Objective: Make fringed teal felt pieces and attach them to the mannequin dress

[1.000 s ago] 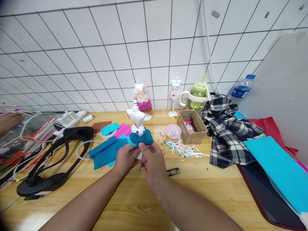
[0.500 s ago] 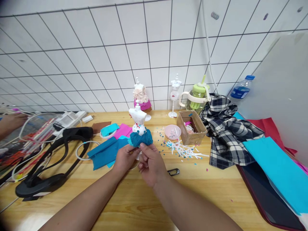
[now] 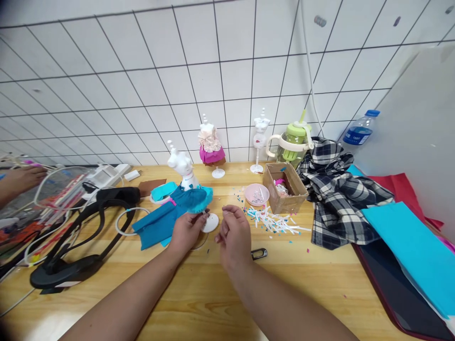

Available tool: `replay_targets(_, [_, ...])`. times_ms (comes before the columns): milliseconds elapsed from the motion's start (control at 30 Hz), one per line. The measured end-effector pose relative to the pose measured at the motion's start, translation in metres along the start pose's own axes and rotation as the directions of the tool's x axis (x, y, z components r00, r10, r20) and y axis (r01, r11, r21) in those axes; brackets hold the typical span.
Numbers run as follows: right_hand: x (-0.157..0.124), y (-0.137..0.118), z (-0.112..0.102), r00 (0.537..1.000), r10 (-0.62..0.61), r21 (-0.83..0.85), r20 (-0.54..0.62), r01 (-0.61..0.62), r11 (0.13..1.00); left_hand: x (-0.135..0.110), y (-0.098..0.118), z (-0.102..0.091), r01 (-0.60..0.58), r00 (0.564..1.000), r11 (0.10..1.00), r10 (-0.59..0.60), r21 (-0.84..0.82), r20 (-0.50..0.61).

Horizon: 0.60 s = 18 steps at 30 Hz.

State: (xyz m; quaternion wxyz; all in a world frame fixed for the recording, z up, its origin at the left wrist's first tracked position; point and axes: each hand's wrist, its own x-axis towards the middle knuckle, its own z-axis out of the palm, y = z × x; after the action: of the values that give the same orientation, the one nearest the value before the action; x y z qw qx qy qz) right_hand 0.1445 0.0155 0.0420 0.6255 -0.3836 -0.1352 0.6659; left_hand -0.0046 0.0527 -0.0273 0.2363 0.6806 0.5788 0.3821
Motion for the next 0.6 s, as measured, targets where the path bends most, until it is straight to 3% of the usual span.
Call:
replay_targets(67, [0.002, -0.008, -0.003, 0.987, -0.160, -0.042, -0.015, 0.159, 0.986, 0.000, -0.001, 0.000, -0.020, 1.000, 1.000, 0.020, 0.020, -0.005])
replay_targets(133, [0.001, -0.016, -0.013, 0.960, -0.276, -0.175, 0.052, 0.281, 0.944, -0.001, -0.001, -0.001, -0.051, 0.999, 0.997, 0.051, 0.062, -0.001])
replay_targets(200, [-0.003, -0.021, -0.031, 0.920, -0.358, -0.413, 0.161, 0.393, 0.822, 0.000, -0.001, -0.002, -0.066, 0.998, 0.991, 0.063, 0.116, 0.027])
replay_targets(233, [-0.005, -0.023, -0.043, 0.897, -0.379, -0.557, 0.229, 0.440, 0.705, 0.002, 0.000, -0.003, -0.070, 0.997, 0.988, 0.064, 0.138, 0.046])
replay_targets(333, [-0.008, -0.029, -0.076, 0.809, -0.247, -0.790, 0.533, 0.580, 0.197, 0.011, 0.007, -0.005, -0.094, 0.992, 0.985, 0.080, 0.144, 0.101])
replay_targets(400, [-0.005, -0.035, -0.089, 0.780, -0.109, -0.787, 0.616, 0.616, -0.037, 0.020, 0.014, -0.006, -0.100, 0.986, 0.987, 0.082, 0.125, 0.142])
replay_targets(500, [0.000, -0.042, -0.093, 0.819, 0.125, -0.795, 0.561, 0.574, -0.194, 0.033, 0.022, -0.004, -0.112, 0.974, 0.986, 0.085, 0.121, 0.211])
replay_targets(600, [0.003, -0.045, -0.094, 0.855, 0.245, -0.824, 0.456, 0.510, -0.246, 0.042, 0.023, 0.000, -0.115, 0.976, 0.976, 0.075, 0.187, 0.205])
